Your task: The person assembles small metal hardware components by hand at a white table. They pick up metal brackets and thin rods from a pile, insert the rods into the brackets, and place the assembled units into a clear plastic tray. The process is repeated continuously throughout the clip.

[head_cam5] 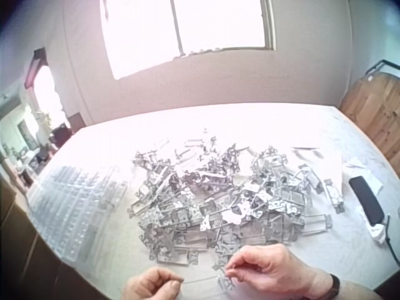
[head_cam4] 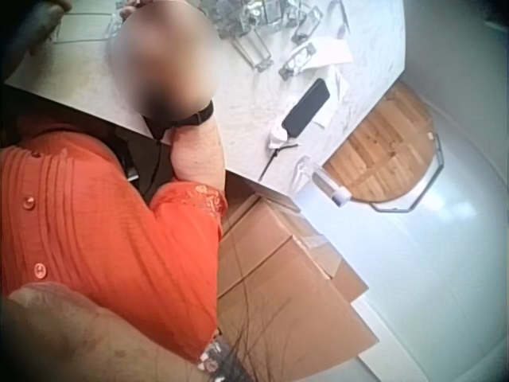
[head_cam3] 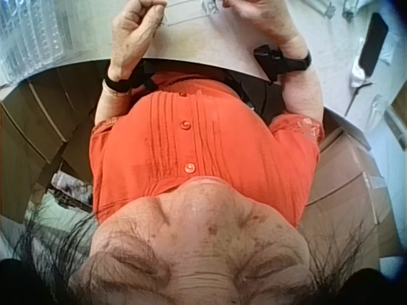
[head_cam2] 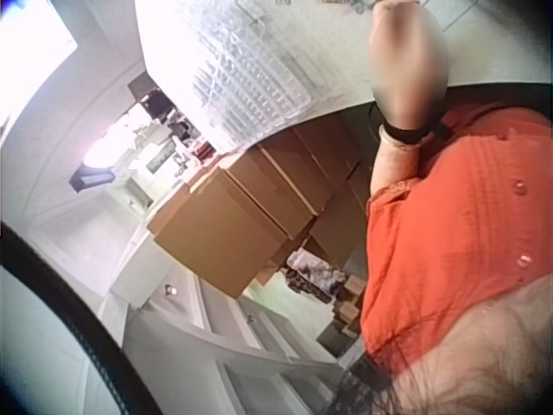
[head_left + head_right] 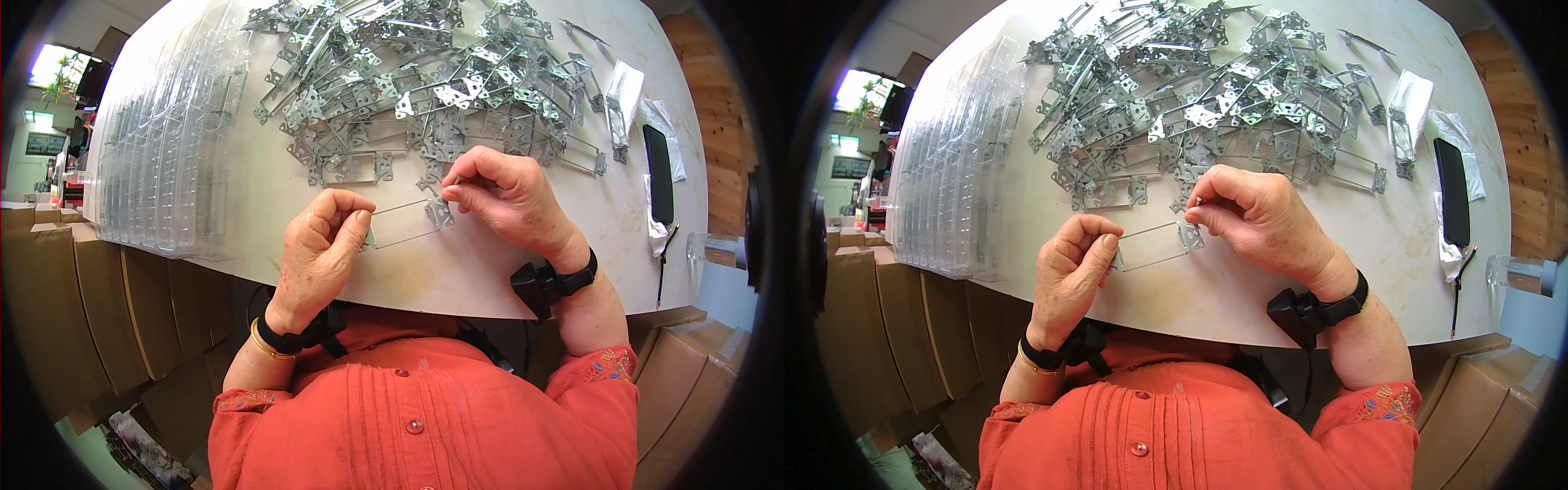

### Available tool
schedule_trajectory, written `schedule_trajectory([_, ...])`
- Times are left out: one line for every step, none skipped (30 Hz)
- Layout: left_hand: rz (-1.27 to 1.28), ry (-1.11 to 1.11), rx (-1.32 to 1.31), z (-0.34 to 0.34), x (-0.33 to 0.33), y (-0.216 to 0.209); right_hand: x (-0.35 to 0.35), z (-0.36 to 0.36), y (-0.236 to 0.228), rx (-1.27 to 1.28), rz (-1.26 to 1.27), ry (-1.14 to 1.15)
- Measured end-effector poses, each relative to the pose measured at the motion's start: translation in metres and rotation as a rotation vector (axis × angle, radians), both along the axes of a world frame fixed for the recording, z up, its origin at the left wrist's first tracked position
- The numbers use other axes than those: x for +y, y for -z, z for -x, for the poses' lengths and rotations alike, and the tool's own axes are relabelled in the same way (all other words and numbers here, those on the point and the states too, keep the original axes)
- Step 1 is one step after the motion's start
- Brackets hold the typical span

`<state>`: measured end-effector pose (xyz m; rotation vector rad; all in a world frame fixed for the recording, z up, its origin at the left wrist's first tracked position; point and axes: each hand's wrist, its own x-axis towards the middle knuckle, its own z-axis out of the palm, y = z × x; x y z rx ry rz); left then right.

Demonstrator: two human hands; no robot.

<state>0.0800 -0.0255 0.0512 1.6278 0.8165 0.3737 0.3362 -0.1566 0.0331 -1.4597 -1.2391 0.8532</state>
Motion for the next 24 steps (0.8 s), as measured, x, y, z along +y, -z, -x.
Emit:
schedule_trajectory([-0.001,0.0,0.001,0.0,-0.0001,-0.0002,0.0,0.0005,-0.0013,0.011,0.006,0.0])
schedule_trajectory([0.0,-0.002,0.0,0.0,-0.0003,-0.0001,0.0003,0.0017,-0.0034,0.023,0.012,0.0])
schedule_trajectory([0.0,-0.004,-0.002,-0.0001,-0.0006,0.0001,0.0005,0.0023,-0.0048,0.035,0.017,-0.001])
schedule_trajectory([0.0,-0.005,-0.003,-0.0001,-0.0007,0.0002,0.0007,0.0023,-0.0049,0.028,0.014,-0.003])
schedule_trajectory([-0.002,-0.003,-0.003,-0.0002,-0.0007,0.0,0.0007,0.0022,-0.0052,0.02,0.011,-0.005])
schedule_trajectory([-0.005,-0.002,-0.003,-0.0002,-0.0007,-0.0005,0.0007,0.0021,-0.0055,0.013,0.009,-0.006])
schedule_trajectory([-0.008,0.0,-0.002,-0.0002,-0.0007,-0.0008,0.0002,0.0015,-0.0056,0.002,0.019,-0.007])
schedule_trajectory([-0.006,-0.001,-0.002,-0.0002,-0.0008,-0.0008,-0.0006,0.0005,-0.0057,-0.009,0.028,-0.008])
schedule_trajectory([-0.004,-0.002,-0.003,-0.0002,-0.0011,-0.0005,-0.0011,0.0001,-0.0058,-0.02,0.037,-0.009])
schedule_trajectory([-0.003,-0.004,-0.003,-0.0002,-0.0013,-0.0003,-0.0008,0.0005,-0.0052,-0.005,0.024,-0.011])
schedule_trajectory([-0.003,-0.004,-0.004,-0.0003,-0.0014,-0.0003,-0.0004,0.0011,-0.0038,0.009,0.012,-0.014])
schedule_trajectory([-0.004,-0.005,-0.006,-0.0004,-0.0016,-0.0002,0.0,0.0016,-0.0032,0.023,0.0,-0.016])
schedule_trajectory([-0.005,-0.005,-0.008,-0.0005,-0.0018,-0.0002,0.0002,0.0021,-0.0041,0.022,0.003,-0.013])
schedule_trajectory([-0.004,-0.007,-0.009,-0.0004,-0.0018,0.0,0.0004,0.0026,-0.0055,0.022,0.006,-0.011])
schedule_trajectory([-0.003,-0.007,-0.011,-0.0002,-0.0019,0.0002,0.0005,0.0028,-0.0062,0.021,0.01,-0.008])
schedule_trajectory([-0.003,-0.008,-0.012,0.0,-0.0019,0.0002,0.0002,0.0024,-0.0059,0.008,0.004,-0.003])
schedule_trajectory([-0.004,-0.008,-0.011,-0.0001,-0.0019,0.0,-0.0003,0.0016,-0.0055,-0.007,-0.003,0.003])
schedule_trajectory([-0.005,-0.008,-0.01,-0.0003,-0.0019,-0.0004,-0.0007,0.001,-0.0053,-0.021,-0.009,0.009])
schedule_trajectory([-0.006,-0.007,-0.01,-0.0004,-0.0018,-0.0006,-0.0008,0.0009,-0.0059,-0.014,-0.009,0.018])
schedule_trajectory([-0.001,-0.012,-0.024,-0.0004,-0.0019,-0.0003,-0.001,0.0009,-0.0067,-0.006,-0.009,0.025])
schedule_trajectory([0.003,-0.017,-0.039,-0.0003,-0.0019,0.0001,-0.0013,0.0009,-0.0074,0.001,-0.009,0.033])
schedule_trajectory([0.007,-0.023,-0.054,-0.0002,-0.0018,0.0006,-0.0017,0.0009,-0.008,0.013,-0.008,0.029])
schedule_trajectory([0.012,-0.034,-0.066,0.0003,-0.0012,0.0001,-0.0023,0.0011,-0.0089,0.027,-0.008,0.023])
schedule_trajectory([0.017,-0.046,-0.077,0.0009,0.0,-0.0004,-0.0027,0.0013,-0.0098,0.04,-0.008,0.018])
